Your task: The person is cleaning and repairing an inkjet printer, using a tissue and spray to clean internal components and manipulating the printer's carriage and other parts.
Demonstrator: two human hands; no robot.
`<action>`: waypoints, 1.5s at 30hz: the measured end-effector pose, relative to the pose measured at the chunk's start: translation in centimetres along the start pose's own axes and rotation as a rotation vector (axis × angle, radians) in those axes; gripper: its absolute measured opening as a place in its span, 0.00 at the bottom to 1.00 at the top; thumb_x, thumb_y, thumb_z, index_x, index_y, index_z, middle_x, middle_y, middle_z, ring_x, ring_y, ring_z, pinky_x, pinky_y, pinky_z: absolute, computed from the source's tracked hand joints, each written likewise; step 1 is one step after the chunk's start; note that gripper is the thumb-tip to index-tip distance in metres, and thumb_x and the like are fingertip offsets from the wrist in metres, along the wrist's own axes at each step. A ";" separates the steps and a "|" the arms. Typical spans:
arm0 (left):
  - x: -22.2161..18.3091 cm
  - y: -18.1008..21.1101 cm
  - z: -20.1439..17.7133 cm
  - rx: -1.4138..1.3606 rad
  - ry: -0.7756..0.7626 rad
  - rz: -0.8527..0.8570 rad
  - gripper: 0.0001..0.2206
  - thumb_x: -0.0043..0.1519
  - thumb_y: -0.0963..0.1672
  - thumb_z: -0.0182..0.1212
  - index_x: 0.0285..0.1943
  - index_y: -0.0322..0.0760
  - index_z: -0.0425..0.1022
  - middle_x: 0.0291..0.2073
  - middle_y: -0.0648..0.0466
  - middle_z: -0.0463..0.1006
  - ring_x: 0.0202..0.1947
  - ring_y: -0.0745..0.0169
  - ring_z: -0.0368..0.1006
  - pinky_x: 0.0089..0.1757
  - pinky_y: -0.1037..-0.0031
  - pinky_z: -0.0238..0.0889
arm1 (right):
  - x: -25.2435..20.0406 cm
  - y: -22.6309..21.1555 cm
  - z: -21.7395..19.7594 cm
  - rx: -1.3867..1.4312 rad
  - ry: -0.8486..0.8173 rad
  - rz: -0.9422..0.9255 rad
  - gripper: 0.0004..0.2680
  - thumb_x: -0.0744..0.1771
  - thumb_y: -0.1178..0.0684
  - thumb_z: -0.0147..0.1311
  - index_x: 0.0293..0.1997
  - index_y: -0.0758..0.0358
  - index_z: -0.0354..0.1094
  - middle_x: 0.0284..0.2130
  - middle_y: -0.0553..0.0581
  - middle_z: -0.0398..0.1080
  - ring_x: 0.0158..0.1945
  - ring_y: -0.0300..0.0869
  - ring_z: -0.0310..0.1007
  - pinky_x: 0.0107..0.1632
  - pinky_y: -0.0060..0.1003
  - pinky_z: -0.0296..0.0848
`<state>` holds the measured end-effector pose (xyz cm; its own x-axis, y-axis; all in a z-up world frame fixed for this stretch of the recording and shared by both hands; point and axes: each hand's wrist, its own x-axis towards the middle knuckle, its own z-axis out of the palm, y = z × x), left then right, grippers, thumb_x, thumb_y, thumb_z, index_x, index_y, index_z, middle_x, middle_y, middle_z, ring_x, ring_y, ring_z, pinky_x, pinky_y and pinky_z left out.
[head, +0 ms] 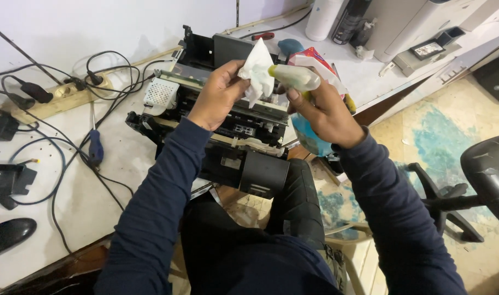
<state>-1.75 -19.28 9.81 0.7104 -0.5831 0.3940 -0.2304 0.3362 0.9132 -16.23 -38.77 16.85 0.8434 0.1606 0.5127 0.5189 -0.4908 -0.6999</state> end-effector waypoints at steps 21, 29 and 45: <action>-9.4 10.3 -7.9 0.277 0.645 0.158 0.09 0.57 0.40 0.49 0.44 0.38 0.72 0.40 0.55 0.72 0.45 0.60 0.68 0.41 0.72 0.63 | -0.1 29.9 -16.5 -0.158 0.820 -0.092 0.09 0.77 0.57 0.47 0.64 0.61 0.53 0.45 0.64 0.62 0.49 0.51 0.65 0.56 0.46 0.70; -11.6 8.5 -7.7 0.065 0.716 0.112 0.08 0.54 0.40 0.48 0.37 0.34 0.74 0.40 0.54 0.72 0.39 0.65 0.63 0.37 0.74 0.52 | -1.4 32.1 -15.7 -0.286 0.776 0.288 0.10 0.75 0.49 0.48 0.57 0.64 0.57 0.46 0.59 0.68 0.49 0.48 0.68 0.53 0.42 0.71; -8.1 8.6 -0.2 0.552 0.027 0.253 0.22 0.67 0.42 0.62 0.70 0.39 0.60 0.53 0.47 0.77 0.50 0.58 0.76 0.52 0.66 0.75 | -2.3 -2.6 5.1 0.019 0.102 0.276 0.07 0.73 0.51 0.48 0.51 0.62 0.68 0.34 0.51 0.74 0.32 0.36 0.73 0.36 0.32 0.71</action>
<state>-9.37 -11.55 14.44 0.6035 -0.5137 0.6098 -0.7002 0.0244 0.7136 -18.81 -33.49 14.96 0.9352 -0.0638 0.3483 0.2751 -0.4881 -0.8283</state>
